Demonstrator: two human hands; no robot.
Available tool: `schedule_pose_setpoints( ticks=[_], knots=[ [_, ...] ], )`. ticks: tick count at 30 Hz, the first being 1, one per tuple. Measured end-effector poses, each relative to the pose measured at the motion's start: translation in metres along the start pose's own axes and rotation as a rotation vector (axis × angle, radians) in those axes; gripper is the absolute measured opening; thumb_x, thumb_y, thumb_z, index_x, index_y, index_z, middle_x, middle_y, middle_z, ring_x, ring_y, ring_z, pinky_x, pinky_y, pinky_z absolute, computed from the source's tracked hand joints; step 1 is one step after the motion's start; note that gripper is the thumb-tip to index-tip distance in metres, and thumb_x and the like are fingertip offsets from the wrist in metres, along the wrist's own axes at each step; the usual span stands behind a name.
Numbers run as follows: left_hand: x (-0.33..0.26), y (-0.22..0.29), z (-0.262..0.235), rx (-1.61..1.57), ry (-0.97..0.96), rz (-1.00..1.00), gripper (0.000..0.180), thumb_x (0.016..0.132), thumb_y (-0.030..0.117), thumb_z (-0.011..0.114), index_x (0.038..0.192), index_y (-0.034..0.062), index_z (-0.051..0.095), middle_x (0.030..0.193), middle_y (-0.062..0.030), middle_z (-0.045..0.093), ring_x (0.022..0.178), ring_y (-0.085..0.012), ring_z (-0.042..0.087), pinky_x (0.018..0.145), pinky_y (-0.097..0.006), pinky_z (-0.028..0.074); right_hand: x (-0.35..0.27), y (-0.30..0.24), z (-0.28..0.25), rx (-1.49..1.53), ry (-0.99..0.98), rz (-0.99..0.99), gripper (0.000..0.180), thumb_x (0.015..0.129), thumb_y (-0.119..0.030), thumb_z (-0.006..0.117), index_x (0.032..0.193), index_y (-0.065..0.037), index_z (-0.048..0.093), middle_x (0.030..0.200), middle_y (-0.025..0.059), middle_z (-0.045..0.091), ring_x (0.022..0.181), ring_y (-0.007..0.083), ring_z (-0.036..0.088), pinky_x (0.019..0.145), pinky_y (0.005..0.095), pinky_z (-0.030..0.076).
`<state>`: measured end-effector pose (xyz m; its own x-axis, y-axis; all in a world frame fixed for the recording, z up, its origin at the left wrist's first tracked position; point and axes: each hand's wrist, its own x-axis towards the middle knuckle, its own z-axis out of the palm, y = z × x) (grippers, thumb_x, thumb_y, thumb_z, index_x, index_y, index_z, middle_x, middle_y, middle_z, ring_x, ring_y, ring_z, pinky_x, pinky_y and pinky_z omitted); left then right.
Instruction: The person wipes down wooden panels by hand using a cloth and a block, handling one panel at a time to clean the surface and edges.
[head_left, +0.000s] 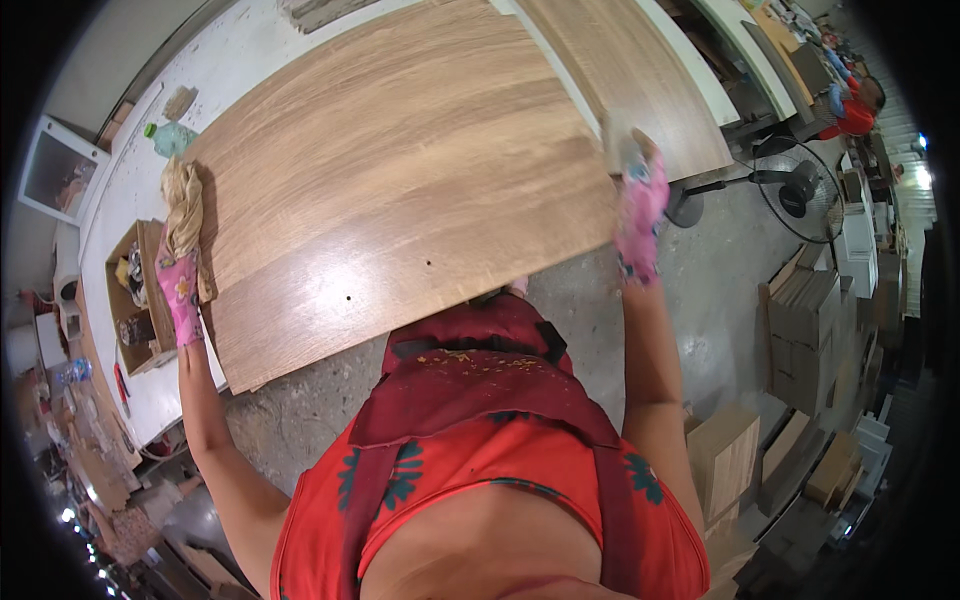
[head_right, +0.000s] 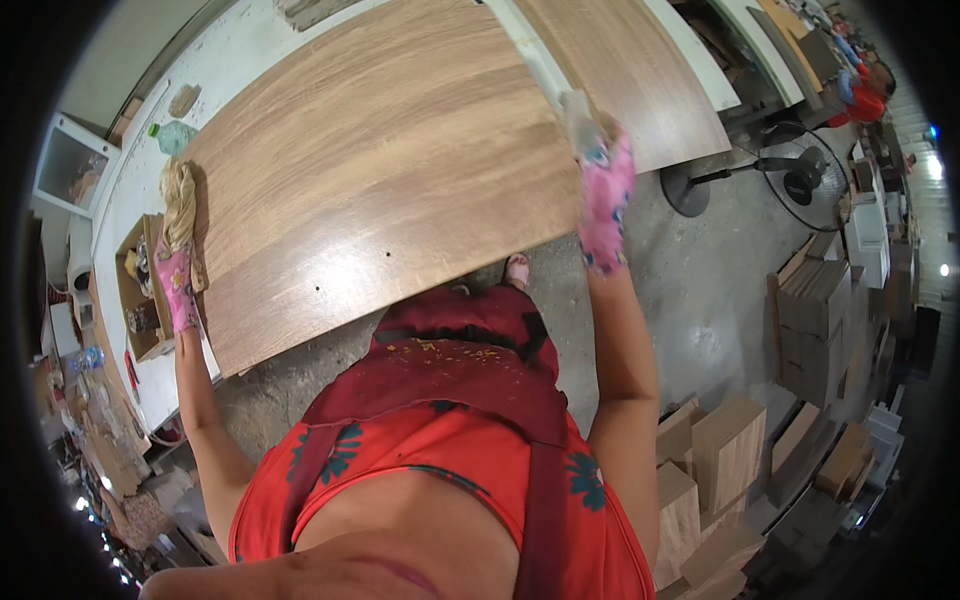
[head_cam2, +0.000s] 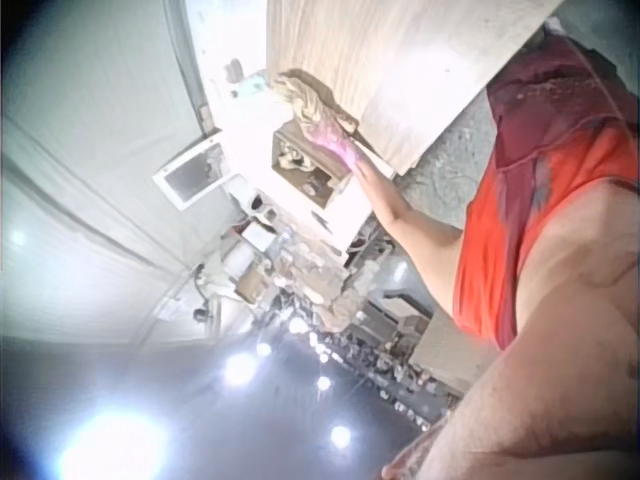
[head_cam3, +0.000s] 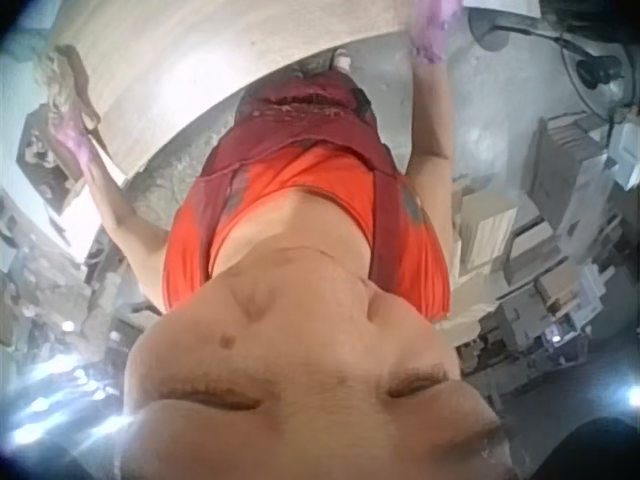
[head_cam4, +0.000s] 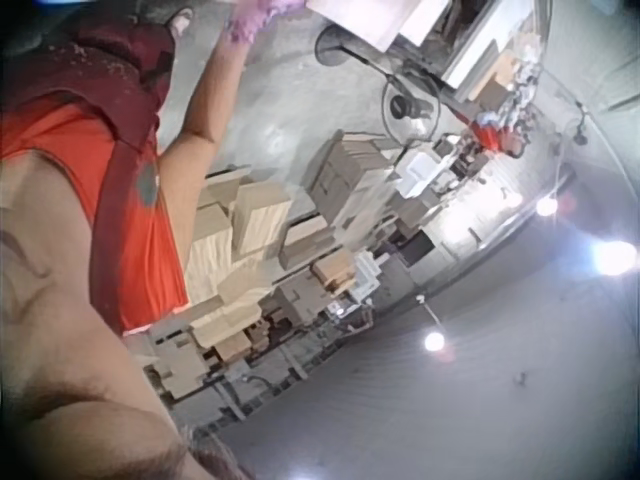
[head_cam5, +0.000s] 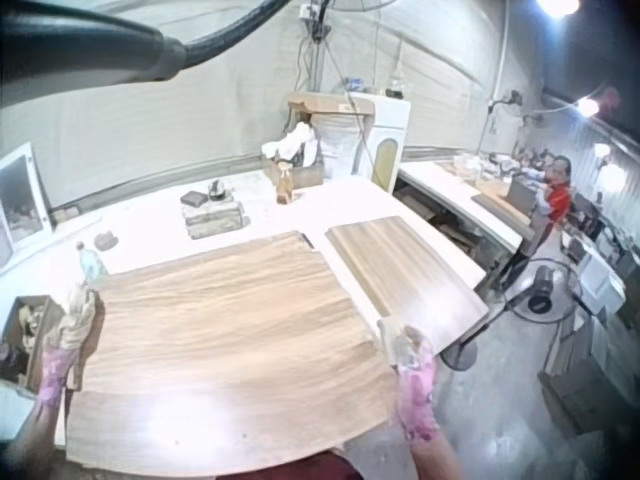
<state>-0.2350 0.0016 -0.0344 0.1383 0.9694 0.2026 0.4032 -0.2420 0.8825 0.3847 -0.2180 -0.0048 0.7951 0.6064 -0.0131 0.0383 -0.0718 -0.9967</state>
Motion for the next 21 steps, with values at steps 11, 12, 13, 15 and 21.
schedule_pose_setpoints(
  ticks=[11, 12, 13, 15, 21],
  knots=[
    [0.017, 0.004, 0.016, 0.065, -0.099, 0.146, 0.056, 0.081, -0.007, 0.059, 0.135, -0.0013, 0.044, 0.131, -0.0105, 0.053, 0.116, -0.0157, 0.051, 0.099, -0.026, 0.039, -0.101, -0.012, -0.052, 0.110, 0.182, 0.138, 0.034, 0.095, -0.009, 0.042, 0.128, -0.003, 0.049, 0.123, 0.0096, 0.053, 0.108, 0.0175, 0.053, 0.089, 0.0284, 0.043],
    [0.019, -0.005, 0.012, 0.053, -0.079, 0.114, 0.056, 0.081, -0.007, 0.059, 0.135, -0.0015, 0.044, 0.130, -0.0107, 0.053, 0.115, -0.0162, 0.052, 0.099, -0.026, 0.039, -0.109, -0.015, -0.052, 0.158, 0.234, 0.169, 0.034, 0.095, -0.008, 0.041, 0.127, -0.003, 0.050, 0.123, 0.0097, 0.053, 0.107, 0.0178, 0.053, 0.088, 0.0283, 0.044],
    [0.020, -0.013, 0.009, 0.042, -0.054, 0.071, 0.056, 0.081, -0.006, 0.059, 0.135, -0.0017, 0.044, 0.129, -0.0108, 0.054, 0.114, -0.0167, 0.053, 0.098, -0.026, 0.040, -0.118, -0.016, -0.054, 0.151, 0.260, 0.163, 0.034, 0.095, -0.008, 0.041, 0.128, -0.003, 0.049, 0.123, 0.0101, 0.053, 0.108, 0.0184, 0.054, 0.088, 0.0285, 0.044],
    [0.021, -0.024, 0.011, 0.031, -0.007, 0.011, 0.056, 0.081, -0.005, 0.060, 0.135, -0.0021, 0.043, 0.127, -0.0111, 0.055, 0.113, -0.0178, 0.054, 0.097, -0.027, 0.041, -0.129, -0.009, -0.058, 0.143, 0.303, 0.138, 0.035, 0.095, -0.008, 0.040, 0.129, -0.003, 0.047, 0.123, 0.0108, 0.053, 0.108, 0.0196, 0.055, 0.088, 0.0289, 0.046],
    [0.026, -0.045, 0.028, -0.040, 0.027, -0.126, 0.056, 0.082, -0.001, 0.061, 0.135, -0.0032, 0.042, 0.121, -0.0121, 0.059, 0.108, -0.0209, 0.058, 0.095, -0.029, 0.045, -0.177, 0.017, -0.093, 0.175, 0.355, 0.000, 0.040, 0.096, -0.010, 0.038, 0.136, -0.004, 0.040, 0.125, 0.0135, 0.052, 0.112, 0.0230, 0.056, 0.090, 0.0302, 0.047]
  ],
)
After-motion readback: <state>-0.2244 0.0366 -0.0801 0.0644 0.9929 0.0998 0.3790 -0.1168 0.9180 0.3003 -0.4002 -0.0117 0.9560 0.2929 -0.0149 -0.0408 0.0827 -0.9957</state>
